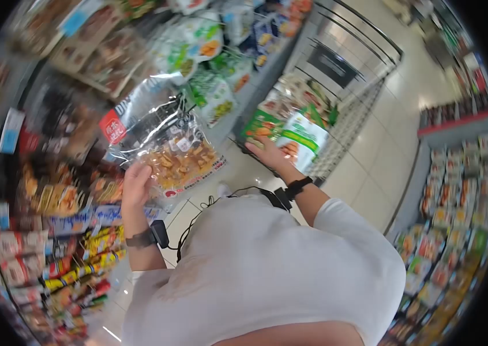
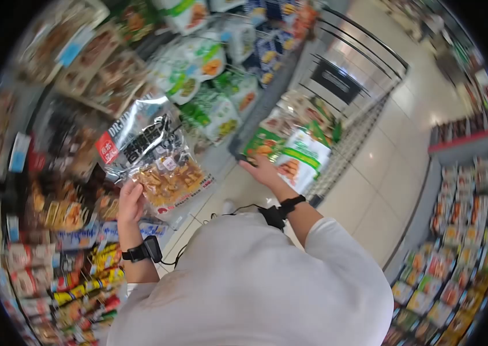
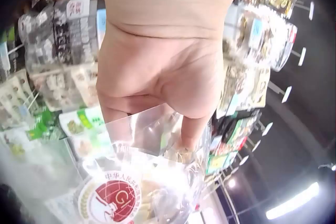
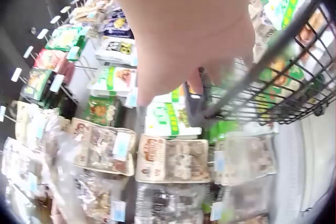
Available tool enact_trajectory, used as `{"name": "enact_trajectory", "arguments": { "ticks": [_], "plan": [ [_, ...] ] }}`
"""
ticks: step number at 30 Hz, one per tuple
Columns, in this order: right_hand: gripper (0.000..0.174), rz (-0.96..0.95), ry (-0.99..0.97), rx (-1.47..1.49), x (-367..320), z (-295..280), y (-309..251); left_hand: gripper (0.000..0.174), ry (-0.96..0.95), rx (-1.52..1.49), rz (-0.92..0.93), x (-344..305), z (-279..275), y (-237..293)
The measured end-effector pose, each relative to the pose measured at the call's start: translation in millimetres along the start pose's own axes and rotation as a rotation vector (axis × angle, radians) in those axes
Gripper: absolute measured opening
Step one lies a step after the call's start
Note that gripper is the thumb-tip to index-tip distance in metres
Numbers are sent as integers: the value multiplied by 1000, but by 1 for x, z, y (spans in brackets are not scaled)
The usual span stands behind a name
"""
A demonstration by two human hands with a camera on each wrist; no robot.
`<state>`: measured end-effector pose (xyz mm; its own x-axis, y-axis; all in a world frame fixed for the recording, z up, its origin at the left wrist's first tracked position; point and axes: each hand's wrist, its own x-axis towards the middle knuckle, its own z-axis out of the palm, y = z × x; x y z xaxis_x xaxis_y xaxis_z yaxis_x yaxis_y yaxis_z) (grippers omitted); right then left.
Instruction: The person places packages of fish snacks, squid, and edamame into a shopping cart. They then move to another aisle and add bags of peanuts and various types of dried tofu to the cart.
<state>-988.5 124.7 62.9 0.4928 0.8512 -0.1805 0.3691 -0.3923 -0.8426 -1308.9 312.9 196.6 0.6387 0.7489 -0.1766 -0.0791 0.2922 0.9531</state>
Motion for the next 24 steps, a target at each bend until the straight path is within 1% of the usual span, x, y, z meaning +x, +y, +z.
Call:
{"name": "enact_trajectory", "arguments": {
  "ticks": [1, 2, 3, 4, 5, 6, 7, 8, 9, 10, 11, 12, 13, 14, 15, 16, 18, 19, 20, 21, 22, 23, 24],
  "plan": [
    [59, -48, 42, 175, -4, 6, -15, 29, -61, 30, -51, 7, 6, 0],
    [59, -42, 59, 185, -11, -11, -8, 29, -95, 75, -85, 10, 36, -9],
    [53, 98, -197, 761, -20, -18, -13, 29, -142, 114, -100, 16, 54, -19],
    [47, 243, -472, 1333, -28, -26, -16, 29, -194, 117, -194, 22, 69, -33],
    [47, 247, -485, 1340, -35, -33, -21, 28, -214, 203, -238, 23, 95, -33],
    [43, 249, -452, 1154, -43, -41, -20, 27, -244, 214, -286, 29, 112, -43],
    [40, 242, -422, 965, -47, -46, -11, 28, -325, 251, -309, 38, 120, -58],
    [37, 305, -430, 1026, -36, -41, 26, 32, -302, 317, -135, 46, 133, -77],
    [35, 230, -310, 919, -40, -57, 20, 36, -255, 270, -114, 47, 148, -83],
    [34, 416, -235, 875, -47, -71, 8, 41, -193, 230, -78, 47, 158, -87],
    [35, 364, -83, 906, -47, -68, 23, 47, 9, 756, 261, 51, 155, -95],
    [36, 315, -5, 959, -47, -64, 28, 53, 258, 1315, 561, 50, 137, -100],
    [36, 381, 51, 1119, -48, -59, 15, 63, 355, 1232, 446, 47, 121, -104],
    [39, 318, -43, 1263, -30, -49, 62, 65, 451, 1341, 326, 45, 110, -109],
    [40, 367, 107, 1076, -26, -44, 69, 66, 443, 1364, 203, 43, 97, -115],
    [41, 402, 56, 1115, -27, -43, 84, 71, 453, 1495, 152, 39, 84, -129],
    [42, 458, 23, 1135, -29, -32, 98, 77, 137, 1006, -67, 46, 49, -169],
    [43, 481, 36, 1122, -32, -27, 100, 80, 117, 956, -88, 44, 51, -185],
    [42, 490, 36, 1094, -42, -23, 85, 83, 93, 908, -106, 39, 56, -197],
    [42, 516, 39, 1056, -44, -7, 65, 85, 25, 847, -136, 36, 49, -190],
    [44, 512, 21, 1117, -44, 8, 61, 87, -46, 803, -156, 29, 50, -180],
    [45, 515, 9, 1175, -42, 23, 65, 82, -138, 902, -80, 42, 34, -212],
    [46, 606, -108, 1213, -40, 36, 63, 72, -214, 941, 62, 38, 21, -207]
  ]
}}
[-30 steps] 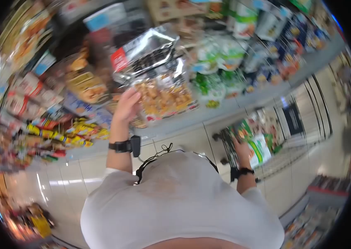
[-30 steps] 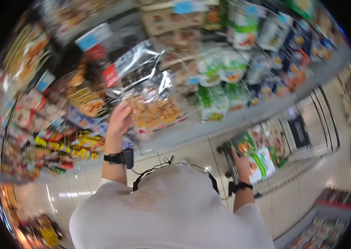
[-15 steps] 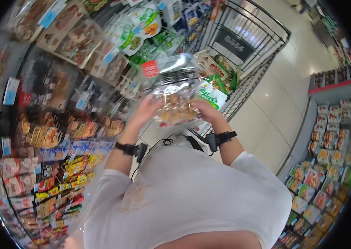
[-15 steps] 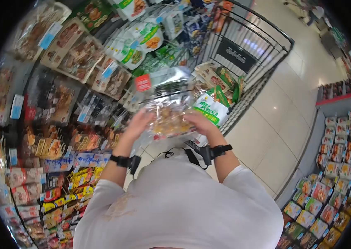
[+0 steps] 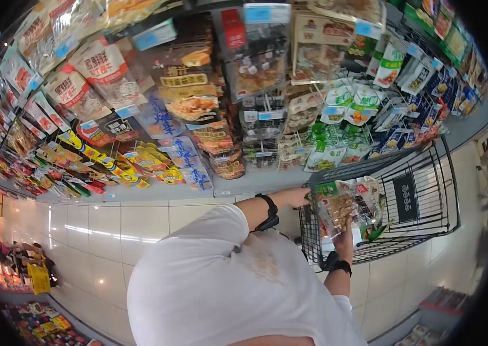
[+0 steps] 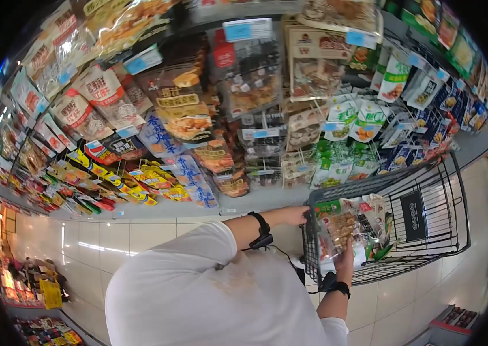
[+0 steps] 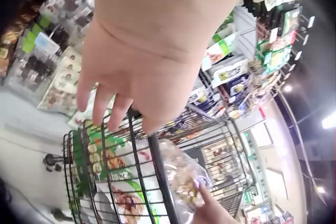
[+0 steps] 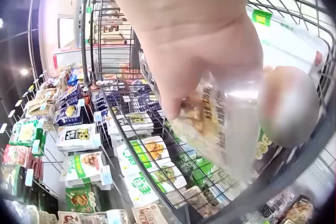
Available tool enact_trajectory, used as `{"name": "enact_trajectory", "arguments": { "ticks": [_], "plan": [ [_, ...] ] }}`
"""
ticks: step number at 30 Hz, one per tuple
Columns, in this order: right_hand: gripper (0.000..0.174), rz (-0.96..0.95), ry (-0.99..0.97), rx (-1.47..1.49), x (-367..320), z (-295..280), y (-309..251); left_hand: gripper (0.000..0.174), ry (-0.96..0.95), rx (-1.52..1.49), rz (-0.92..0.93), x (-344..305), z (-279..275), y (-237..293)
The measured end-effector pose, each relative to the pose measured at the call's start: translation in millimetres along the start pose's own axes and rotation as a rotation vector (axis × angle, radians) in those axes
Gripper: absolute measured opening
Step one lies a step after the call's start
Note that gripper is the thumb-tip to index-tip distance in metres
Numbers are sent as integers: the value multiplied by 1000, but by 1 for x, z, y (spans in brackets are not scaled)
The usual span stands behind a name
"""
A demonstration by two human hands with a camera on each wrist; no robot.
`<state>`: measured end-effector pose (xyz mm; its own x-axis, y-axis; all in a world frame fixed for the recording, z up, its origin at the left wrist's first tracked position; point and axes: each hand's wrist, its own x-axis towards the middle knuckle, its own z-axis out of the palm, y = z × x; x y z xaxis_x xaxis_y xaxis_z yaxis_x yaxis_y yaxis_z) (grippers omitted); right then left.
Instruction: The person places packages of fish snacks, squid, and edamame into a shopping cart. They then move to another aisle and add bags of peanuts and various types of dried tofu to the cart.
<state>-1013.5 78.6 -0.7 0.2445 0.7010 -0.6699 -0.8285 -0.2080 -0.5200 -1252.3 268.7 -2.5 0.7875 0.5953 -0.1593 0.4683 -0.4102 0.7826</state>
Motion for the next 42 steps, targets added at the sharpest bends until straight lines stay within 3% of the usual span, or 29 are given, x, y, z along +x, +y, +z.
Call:
{"name": "enact_trajectory", "arguments": {
  "ticks": [1, 3, 5, 7, 8, 9, 10, 11, 12, 13, 14, 15, 17, 19, 20, 22, 23, 25, 26, 29, 31, 33, 34, 36, 38, 39, 40, 41, 42],
  "plan": [
    [46, -8, 7, -10, -4, 11, 6, 64, -12, 49, 151, -11, -10, -3],
    [48, -107, 479, -419, -16, 39, 23, 42, 112, -17, 42, -52, -86, 33],
    [39, -216, 611, -484, 4, 70, 34, 32, 459, -142, -7, -113, -173, 54],
    [30, -836, 569, -848, 25, 94, 40, 26, 1049, 152, 347, -161, -254, 29],
    [27, -875, 407, -811, 34, 122, 42, 28, 1197, 117, 203, -188, -287, 25],
    [25, -910, 246, -772, 42, 162, 39, 32, 1428, 264, 190, -213, -315, 15],
    [24, -819, 39, -818, 24, 222, 39, 34, 1541, 288, 108, -229, -334, -3],
    [25, -874, -54, -908, 2, 287, 47, 37, 1656, 312, 26, -239, -349, -19],
    [28, -883, -134, -954, -41, 357, 58, 37, 1652, 310, 35, -243, -357, -31],
    [34, -905, -323, -937, -28, 389, 70, 38, 1670, 310, -20, -244, -364, -43],
    [41, -866, -370, -888, -8, 387, 76, 40, 1687, 310, -73, -246, -370, -55],
    [48, -867, -584, -907, -30, 461, 91, 40, 1682, 308, -58, -248, -375, -66],
    [53, -983, -693, -978, -28, 513, 109, 43, 1148, -300, -113, -253, -377, -79],
    [54, -780, -895, -827, -31, 544, 118, 38, 1076, -305, -148, -257, -374, -69],
    [54, -792, -883, -826, -36, 549, 121, 37, 1072, -446, -3, -259, -368, -62],
    [53, -483, -1011, -870, -46, 555, 118, 35, 1004, -665, 256, -259, -357, -60],
    [53, -613, -957, -860, -51, 553, 122, 35, 993, -666, 270, -264, -352, -52],
    [53, -1097, -686, -842, -48, 546, 124, 37, 896, -699, 279, -281, -341, -34],
    [53, -1102, -686, -838, -54, 541, 122, 37, 840, -751, 266, -289, -334, -28],
    [55, -327, -812, -601, -66, 511, 111, 36, 685, -750, 219, -303, -314, -10],
    [51, -221, -842, -567, -80, 479, 104, 36, 572, -707, 170, -309, -310, -12],
    [48, -190, -857, -576, -67, 432, 93, 35, 454, -568, 272, -299, -315, -24],
    [47, -205, -776, -627, -54, 402, 91, 38, 560, -628, 345, -293, -319, -38],
    [46, -220, -679, -672, -57, 367, 87, 43, 1053, -514, 305, -271, -336, -53],
    [46, -284, -490, -516, -81, 339, 80, 59, 1363, -237, 54, -254, -358, -71],
    [46, -287, -473, -451, -86, 331, 78, 66, 1440, 102, -1, -247, -370, -89],
    [46, -322, -414, -369, -93, 318, 71, 72, 1422, 217, -209, -240, -379, -99],
    [42, -370, -196, -349, -97, 294, 63, 74, 1211, -369, -153, -239, -388, -104],
    [30, -452, -74, -264, -84, 265, 58, 69, 1237, 688, -10, -224, -399, -175]
  ]
}}
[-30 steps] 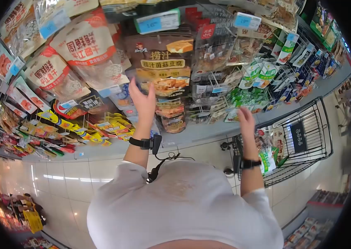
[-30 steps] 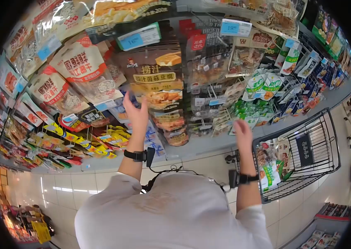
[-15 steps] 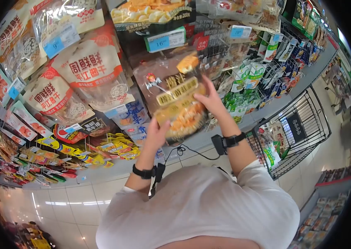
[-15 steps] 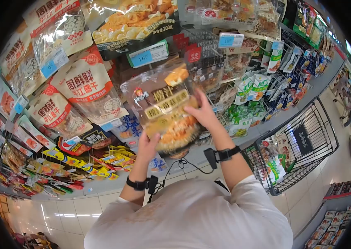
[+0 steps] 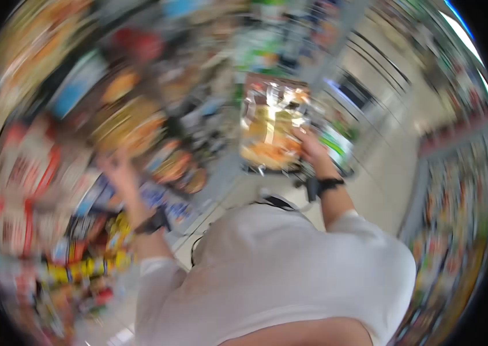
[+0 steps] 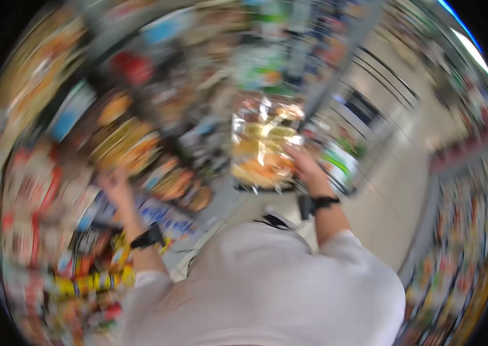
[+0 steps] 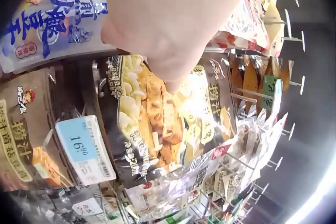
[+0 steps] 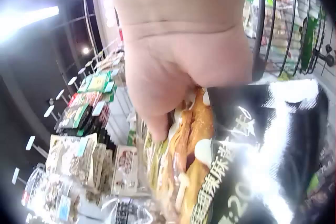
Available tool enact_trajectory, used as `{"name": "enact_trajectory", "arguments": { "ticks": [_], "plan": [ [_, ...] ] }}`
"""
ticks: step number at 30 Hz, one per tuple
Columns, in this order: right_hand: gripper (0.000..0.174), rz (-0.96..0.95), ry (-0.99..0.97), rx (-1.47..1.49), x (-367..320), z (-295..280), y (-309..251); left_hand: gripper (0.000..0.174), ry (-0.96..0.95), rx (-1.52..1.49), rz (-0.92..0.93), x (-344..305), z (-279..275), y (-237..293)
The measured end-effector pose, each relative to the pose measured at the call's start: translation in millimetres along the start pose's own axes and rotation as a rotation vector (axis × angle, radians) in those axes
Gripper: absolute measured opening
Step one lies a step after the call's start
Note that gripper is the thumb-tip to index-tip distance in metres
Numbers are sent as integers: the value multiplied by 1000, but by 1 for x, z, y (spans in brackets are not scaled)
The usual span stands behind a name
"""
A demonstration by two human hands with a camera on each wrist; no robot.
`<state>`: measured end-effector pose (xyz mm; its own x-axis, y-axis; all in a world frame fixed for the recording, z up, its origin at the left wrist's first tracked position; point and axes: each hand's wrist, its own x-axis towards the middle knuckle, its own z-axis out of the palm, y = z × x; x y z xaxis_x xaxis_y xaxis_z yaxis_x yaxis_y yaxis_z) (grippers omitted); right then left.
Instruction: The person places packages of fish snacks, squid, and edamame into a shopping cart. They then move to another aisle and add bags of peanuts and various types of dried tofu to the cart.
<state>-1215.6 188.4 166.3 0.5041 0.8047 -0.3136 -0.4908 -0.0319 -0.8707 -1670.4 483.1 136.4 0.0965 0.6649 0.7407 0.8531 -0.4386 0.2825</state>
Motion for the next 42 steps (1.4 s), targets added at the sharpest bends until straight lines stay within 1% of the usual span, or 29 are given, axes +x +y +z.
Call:
{"name": "enact_trajectory", "arguments": {
  "ticks": [1, 2, 3, 5, 6, 7, 10, 12, 13, 15, 17, 19, 20, 21, 23, 24, 25, 27, 29, 30, 31, 32, 34, 35, 37, 38, 39, 40, 42],
  "plan": [
    [26, -30, 138, -66, 0, -26, -5, 63, 6, -524, -564, 24, -26, 52],
    [27, -104, 235, 39, 3, -51, -2, 62, -54, -600, -662, 28, -21, 49],
    [28, -179, 302, 135, 11, -79, 1, 59, -80, -612, -664, 32, -21, 51],
    [28, -263, 544, 324, 31, -132, 15, 52, -222, -874, -587, 32, -34, 61],
    [26, -292, 694, 293, 27, -153, 9, 52, -239, -876, -569, 33, -36, 71],
    [28, -201, 826, 121, 13, -158, -8, 49, -248, -987, -569, 34, -39, 80],
    [32, -269, 931, -73, 24, -228, -1, 46, -235, -1118, -599, 30, -32, 89],
    [32, -398, 1169, -658, 51, -294, 28, 47, -216, -1127, -642, 24, -36, 96],
    [32, -393, 1163, -664, 43, -290, 20, 48, -187, -1153, -724, 22, -49, 107],
    [31, -144, 1177, -379, 22, -261, -11, 49, -147, -1175, -807, 16, -59, 110],
    [30, -71, 1100, -368, 40, -310, 6, 55, -196, -1224, -778, 1, -71, 92],
    [37, 97, 797, -337, 46, -332, 11, 57, -252, -1323, -781, -18, -89, 85],
    [34, 129, 804, -388, 33, -300, -8, 59, -309, -1433, -775, -26, -97, 83],
    [33, -17, 809, -540, 63, -354, 32, 59, -307, -1423, -776, -36, -102, 77],
    [33, -305, 859, -876, 118, -449, 104, 63, -537, -1532, -677, -51, -107, 68],
    [34, -48, 1190, -558, 82, -353, 43, 62, -625, -1511, -699, -50, -110, 77],
    [34, -1, 1232, -636, 67, -310, 14, 62, -630, -1504, -695, -48, -106, 86],
    [33, -268, 1089, -708, 85, -286, 21, 61, -808, -1345, -789, -47, -92, 109],
    [29, -369, 654, -613, 83, -216, 3, 58, -875, -1361, -751, -39, -63, 169],
    [31, -160, 107, -484, 76, -186, -18, 56, -896, -1315, -748, -36, -50, 204],
    [38, -62, -107, -190, 57, -142, -30, 55, -918, -1270, -744, -33, -36, 239],
    [46, -52, -337, -82, 50, -122, -31, 52, -1026, -1231, -644, -28, -21, 268],
    [63, 32, -603, 80, 33, -91, -48, 47, -1203, -1209, -510, -25, 6, 325],
    [63, 28, -600, 80, 33, -85, -54, 45, -1276, -1224, -477, -26, 18, 350],
    [58, 13, -353, -395, 34, -80, -65, 42, -1380, -1160, -459, -32, 41, 387],
    [41, 134, -236, -377, 54, -102, -50, 43, -1343, -1221, -471, -38, 56, 402],
    [29, 70, -189, -203, 62, -120, -42, 43, -1303, -1281, -482, -42, 66, 412],
    [18, 6, -144, -29, 68, -138, -40, 43, -1345, -937, -551, -32, 63, 420],
    [18, -17, 100, -42, 73, -172, -46, 42, -1225, -1044, -579, -18, 59, 416]
  ]
}}
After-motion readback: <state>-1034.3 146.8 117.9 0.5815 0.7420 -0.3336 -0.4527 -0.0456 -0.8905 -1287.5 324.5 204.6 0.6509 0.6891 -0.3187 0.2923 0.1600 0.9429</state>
